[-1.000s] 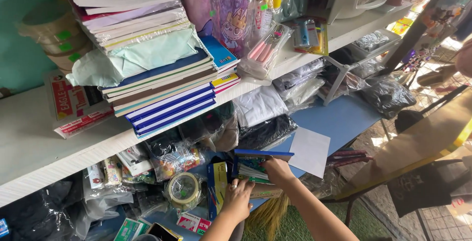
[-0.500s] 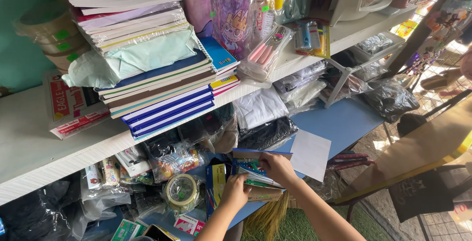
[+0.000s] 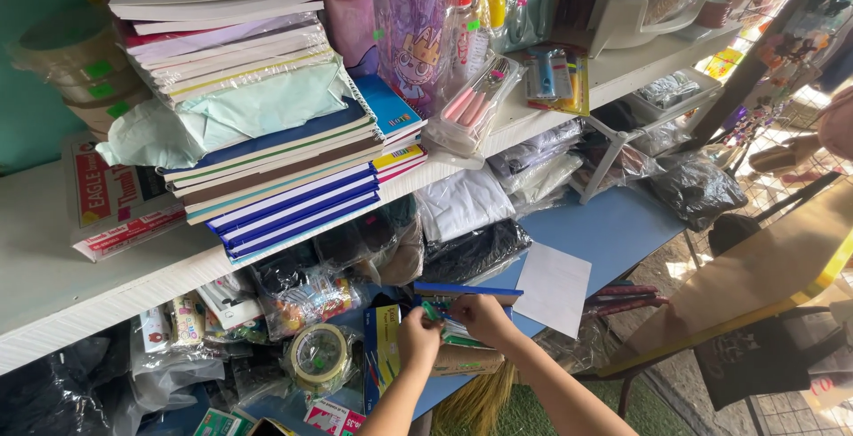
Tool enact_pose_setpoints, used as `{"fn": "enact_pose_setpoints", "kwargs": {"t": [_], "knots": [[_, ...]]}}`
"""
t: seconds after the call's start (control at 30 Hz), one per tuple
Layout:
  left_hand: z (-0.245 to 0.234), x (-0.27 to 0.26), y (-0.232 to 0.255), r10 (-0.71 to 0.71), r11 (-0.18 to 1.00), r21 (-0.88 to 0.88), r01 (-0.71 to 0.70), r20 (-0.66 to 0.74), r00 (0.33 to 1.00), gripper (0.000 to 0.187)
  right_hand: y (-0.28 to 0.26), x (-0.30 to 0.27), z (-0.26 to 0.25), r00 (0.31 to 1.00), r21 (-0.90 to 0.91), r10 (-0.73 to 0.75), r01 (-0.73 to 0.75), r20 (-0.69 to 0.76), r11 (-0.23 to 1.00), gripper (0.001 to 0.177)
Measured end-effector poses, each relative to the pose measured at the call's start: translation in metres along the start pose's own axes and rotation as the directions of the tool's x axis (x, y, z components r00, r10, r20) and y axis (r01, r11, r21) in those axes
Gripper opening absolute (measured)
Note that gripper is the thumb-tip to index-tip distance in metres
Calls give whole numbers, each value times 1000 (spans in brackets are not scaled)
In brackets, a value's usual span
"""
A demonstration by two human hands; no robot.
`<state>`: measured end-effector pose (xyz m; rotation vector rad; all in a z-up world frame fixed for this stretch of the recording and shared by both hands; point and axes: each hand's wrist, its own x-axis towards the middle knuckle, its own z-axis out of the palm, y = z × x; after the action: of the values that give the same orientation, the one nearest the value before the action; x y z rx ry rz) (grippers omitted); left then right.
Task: The person handles small stationery items, including red and green correction tapes, in a cluttered shop. They repeatedly pick up the items, examine them, and place them into a white box on a shelf or onto the counter.
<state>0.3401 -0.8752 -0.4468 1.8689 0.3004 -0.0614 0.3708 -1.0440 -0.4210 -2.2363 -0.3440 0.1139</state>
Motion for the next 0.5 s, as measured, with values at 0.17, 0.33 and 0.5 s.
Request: {"fn": "enact_pose_setpoints", "kwargs": {"t": [0.17, 0.33, 0.5], "knots": [[-30, 3, -7, -10, 1000, -7, 9, -102, 995, 23, -12, -12, -4, 983, -238, -59, 100, 175, 966, 23], [-41, 7, -16, 0, 997, -81, -11, -130, 991, 18, -25, -10, -6, 982, -360, -45, 110, 184, 927, 11], [-22, 25, -63, 90, 995, -26, -95, -166, 982, 9, -36, -13, -8, 985, -433, 3, 73, 173, 898, 9]]}}
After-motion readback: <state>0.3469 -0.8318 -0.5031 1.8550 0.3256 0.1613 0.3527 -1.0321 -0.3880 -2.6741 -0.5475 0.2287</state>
